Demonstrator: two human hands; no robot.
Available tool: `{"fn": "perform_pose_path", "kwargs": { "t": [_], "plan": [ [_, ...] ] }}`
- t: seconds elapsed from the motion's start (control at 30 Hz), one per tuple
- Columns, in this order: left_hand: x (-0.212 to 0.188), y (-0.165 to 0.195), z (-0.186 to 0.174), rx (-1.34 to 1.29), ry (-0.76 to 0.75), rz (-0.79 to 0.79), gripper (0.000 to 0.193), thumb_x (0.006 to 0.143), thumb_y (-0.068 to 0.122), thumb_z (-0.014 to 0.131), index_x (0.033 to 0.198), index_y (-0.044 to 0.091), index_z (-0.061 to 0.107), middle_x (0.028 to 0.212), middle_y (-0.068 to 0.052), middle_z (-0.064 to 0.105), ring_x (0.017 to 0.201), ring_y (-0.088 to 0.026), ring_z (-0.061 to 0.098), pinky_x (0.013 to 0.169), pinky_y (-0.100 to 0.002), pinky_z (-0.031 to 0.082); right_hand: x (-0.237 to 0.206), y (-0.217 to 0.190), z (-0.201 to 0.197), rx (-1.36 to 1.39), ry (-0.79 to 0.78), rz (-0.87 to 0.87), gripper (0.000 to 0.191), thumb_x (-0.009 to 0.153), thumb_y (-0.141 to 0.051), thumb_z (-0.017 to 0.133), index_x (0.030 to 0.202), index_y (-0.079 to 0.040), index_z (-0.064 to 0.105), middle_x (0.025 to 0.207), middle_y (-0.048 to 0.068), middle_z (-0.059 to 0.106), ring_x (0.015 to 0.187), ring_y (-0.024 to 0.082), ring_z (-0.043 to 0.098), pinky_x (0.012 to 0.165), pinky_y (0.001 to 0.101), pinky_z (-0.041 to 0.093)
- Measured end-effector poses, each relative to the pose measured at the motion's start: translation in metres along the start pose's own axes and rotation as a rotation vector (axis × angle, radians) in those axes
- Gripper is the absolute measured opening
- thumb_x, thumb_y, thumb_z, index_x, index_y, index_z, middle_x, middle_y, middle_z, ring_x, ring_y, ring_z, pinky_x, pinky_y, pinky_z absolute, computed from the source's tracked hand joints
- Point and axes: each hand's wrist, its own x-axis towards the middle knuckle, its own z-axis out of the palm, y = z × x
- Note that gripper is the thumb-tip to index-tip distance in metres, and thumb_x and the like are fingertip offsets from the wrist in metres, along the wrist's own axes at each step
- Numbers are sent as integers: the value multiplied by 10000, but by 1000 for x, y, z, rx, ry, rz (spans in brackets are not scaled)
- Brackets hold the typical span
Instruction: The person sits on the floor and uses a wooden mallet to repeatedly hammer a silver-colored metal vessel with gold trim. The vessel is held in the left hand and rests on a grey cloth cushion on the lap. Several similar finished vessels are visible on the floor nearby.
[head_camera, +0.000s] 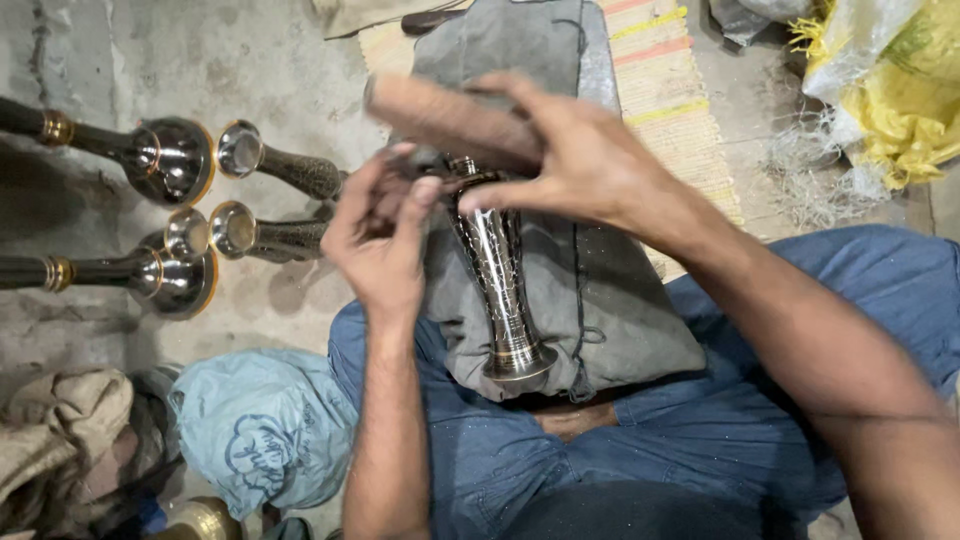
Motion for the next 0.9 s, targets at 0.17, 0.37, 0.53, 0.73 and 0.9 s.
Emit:
{"fn": "perform_pose_path", "kwargs": {
  "t": [0.17, 0.37, 0.53, 0.73, 0.9],
  "plan": [
    [-13, 4, 9, -104, 81, -53, 281, 1046, -54, 710, 1308, -59, 609, 1075, -136, 743, 952, -167, 761, 879, -304, 641, 15, 32, 11, 385, -251, -163, 870, 837, -460, 919, 1455, -54, 460, 1316, 257, 669, 1236, 353, 672, 996, 502, 559],
    [2, 14, 14, 14, -162, 93, 354, 1033, -61, 714, 1368, -31, 603, 1278, -137, 723, 1056, -170, 751, 957, -287, 637, 6, 35, -6, 443, -312, 124, 860, 797, -408, 822, 1507, -162, 404, 1223, 67, 667, 868, 193, 731, 591, 382, 618],
    [19, 24, 7, 104, -283, -30, 351, 967, -20, 783, 1303, -18, 678, 1166, -106, 772, 1002, -148, 761, 881, -266, 617, -9, 29, -32, -376, 211, -147, 493, 894, -150, 840, 1302, -26, 594, 966, 150, 711, 853, 294, 697, 706, 405, 541],
    [26, 28, 4, 243, -342, 79, 354, 952, 22, 820, 1275, -24, 684, 1163, -118, 763, 1002, -167, 777, 874, -266, 627, -29, 22, -56, -785, 501, -408, 288, 964, -109, 828, 1207, -42, 690, 931, 82, 715, 831, 252, 709, 774, 399, 548],
    [25, 29, 3, 195, -361, 78, 351, 979, 2, 790, 1311, -25, 678, 1198, -121, 760, 1016, -162, 766, 890, -265, 613, -20, 18, -52, -190, 419, -166, 215, 992, -140, 799, 1102, -32, 650, 895, 78, 699, 794, 210, 706, 695, 352, 566]
  ]
}}
